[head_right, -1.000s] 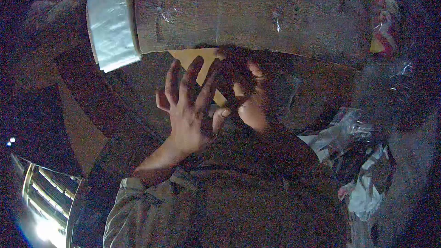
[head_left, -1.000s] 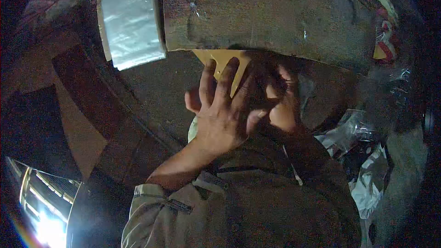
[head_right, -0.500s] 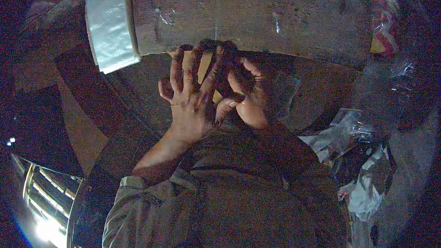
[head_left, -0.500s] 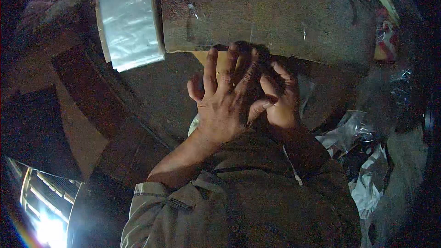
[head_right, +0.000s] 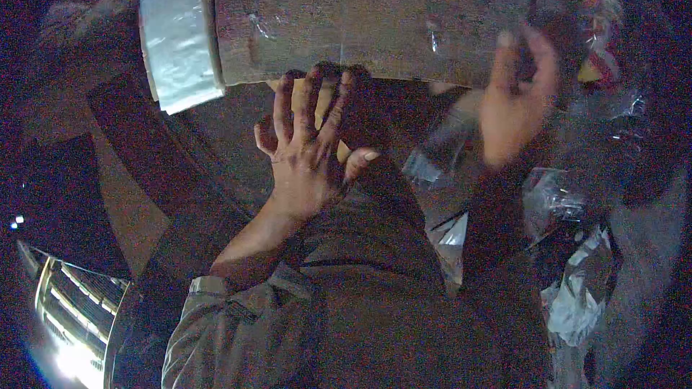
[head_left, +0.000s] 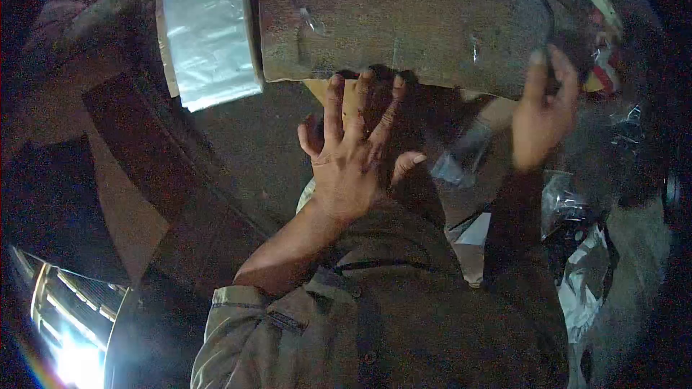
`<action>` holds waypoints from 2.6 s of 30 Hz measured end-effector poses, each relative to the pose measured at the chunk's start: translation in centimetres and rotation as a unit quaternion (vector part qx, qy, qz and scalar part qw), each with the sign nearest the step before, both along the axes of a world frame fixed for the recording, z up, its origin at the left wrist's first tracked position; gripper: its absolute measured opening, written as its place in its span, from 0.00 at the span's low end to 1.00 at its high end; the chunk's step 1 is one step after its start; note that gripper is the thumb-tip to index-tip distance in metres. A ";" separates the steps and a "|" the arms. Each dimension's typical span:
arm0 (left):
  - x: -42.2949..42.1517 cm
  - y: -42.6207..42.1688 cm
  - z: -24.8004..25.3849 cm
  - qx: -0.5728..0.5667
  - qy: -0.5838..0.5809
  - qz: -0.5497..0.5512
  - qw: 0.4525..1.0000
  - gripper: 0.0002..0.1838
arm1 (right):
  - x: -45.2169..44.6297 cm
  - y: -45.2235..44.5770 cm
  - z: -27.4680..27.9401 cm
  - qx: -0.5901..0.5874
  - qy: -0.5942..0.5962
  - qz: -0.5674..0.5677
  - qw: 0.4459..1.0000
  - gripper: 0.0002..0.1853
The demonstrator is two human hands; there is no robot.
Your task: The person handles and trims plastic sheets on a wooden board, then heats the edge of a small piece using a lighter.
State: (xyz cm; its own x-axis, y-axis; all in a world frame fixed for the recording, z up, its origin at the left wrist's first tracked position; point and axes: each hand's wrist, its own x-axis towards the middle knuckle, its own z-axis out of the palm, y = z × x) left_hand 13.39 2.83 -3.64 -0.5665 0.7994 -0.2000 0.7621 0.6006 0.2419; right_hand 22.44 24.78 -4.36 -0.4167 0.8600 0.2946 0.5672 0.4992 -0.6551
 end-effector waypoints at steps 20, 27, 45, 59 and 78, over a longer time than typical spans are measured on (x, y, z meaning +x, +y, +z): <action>-0.2 0.2 0.6 -0.014 -0.005 0.001 1.000 0.40 | 1.1 8.0 -2.5 0.098 -0.109 -0.017 0.989 0.14; -0.3 0.3 0.6 -0.013 0.000 -0.004 1.000 0.40 | -2.0 -4.0 3.4 -0.295 0.057 0.060 0.952 0.07; -0.3 0.1 0.3 0.003 -0.001 -0.008 1.000 0.40 | -2.7 -7.0 1.0 -0.211 0.027 0.225 0.951 0.06; -0.2 0.2 0.5 0.008 -0.012 0.001 1.000 0.40 | -2.7 -7.3 0.4 -0.209 0.058 0.202 0.955 0.07; -0.3 -0.1 1.0 0.067 -0.017 0.004 0.998 0.33 | 1.1 -0.2 -0.1 -0.073 0.015 -0.026 0.997 0.12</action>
